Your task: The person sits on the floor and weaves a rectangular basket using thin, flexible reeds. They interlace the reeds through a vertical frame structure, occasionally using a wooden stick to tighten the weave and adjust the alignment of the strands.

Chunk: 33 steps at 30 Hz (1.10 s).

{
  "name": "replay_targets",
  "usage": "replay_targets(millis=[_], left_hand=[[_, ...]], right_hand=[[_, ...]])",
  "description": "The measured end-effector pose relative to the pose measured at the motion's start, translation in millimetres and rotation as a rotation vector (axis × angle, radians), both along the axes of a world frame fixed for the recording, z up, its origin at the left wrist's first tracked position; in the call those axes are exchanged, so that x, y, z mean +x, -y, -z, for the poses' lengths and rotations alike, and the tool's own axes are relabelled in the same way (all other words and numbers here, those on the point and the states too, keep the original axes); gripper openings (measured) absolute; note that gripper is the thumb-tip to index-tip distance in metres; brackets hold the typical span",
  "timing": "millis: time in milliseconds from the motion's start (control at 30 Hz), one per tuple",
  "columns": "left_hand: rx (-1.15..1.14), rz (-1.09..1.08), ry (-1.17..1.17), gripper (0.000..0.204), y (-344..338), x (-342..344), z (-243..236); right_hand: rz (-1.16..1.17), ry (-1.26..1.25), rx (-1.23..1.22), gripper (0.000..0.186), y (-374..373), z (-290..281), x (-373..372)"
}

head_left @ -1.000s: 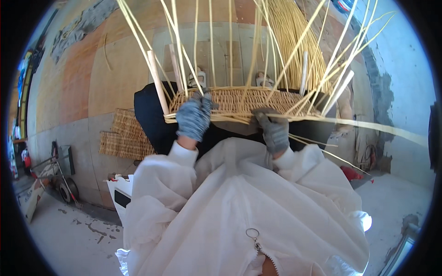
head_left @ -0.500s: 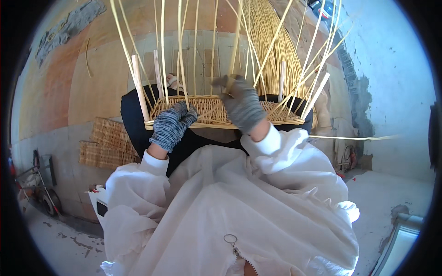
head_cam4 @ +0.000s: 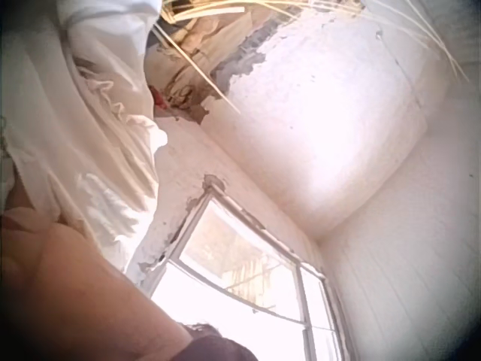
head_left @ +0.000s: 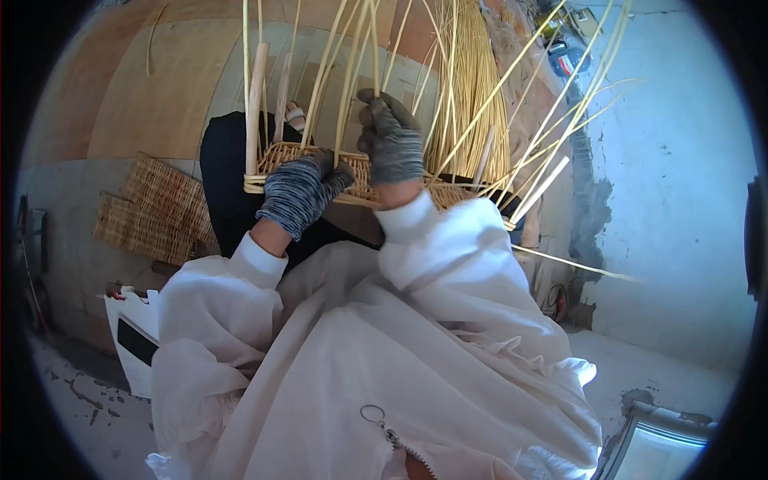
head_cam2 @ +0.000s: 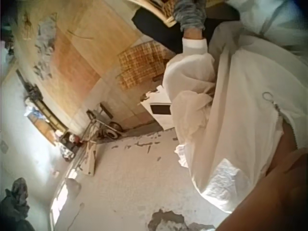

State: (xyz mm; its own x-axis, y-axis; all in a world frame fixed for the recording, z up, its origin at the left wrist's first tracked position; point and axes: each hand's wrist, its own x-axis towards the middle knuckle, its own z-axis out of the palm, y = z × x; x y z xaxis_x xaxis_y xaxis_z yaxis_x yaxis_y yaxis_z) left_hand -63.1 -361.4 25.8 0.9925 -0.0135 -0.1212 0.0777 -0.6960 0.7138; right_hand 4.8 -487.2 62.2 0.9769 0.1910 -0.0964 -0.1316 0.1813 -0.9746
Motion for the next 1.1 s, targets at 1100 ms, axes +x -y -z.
replay_targets(millis=[1100], left_hand=[[0.263, 0.133, 0.396, 0.039, 49.4, -5.3, -15.9]], right_hand=[[-0.089, 1.079, -1.36, 0.031, 87.9, 48.0, -77.0]])
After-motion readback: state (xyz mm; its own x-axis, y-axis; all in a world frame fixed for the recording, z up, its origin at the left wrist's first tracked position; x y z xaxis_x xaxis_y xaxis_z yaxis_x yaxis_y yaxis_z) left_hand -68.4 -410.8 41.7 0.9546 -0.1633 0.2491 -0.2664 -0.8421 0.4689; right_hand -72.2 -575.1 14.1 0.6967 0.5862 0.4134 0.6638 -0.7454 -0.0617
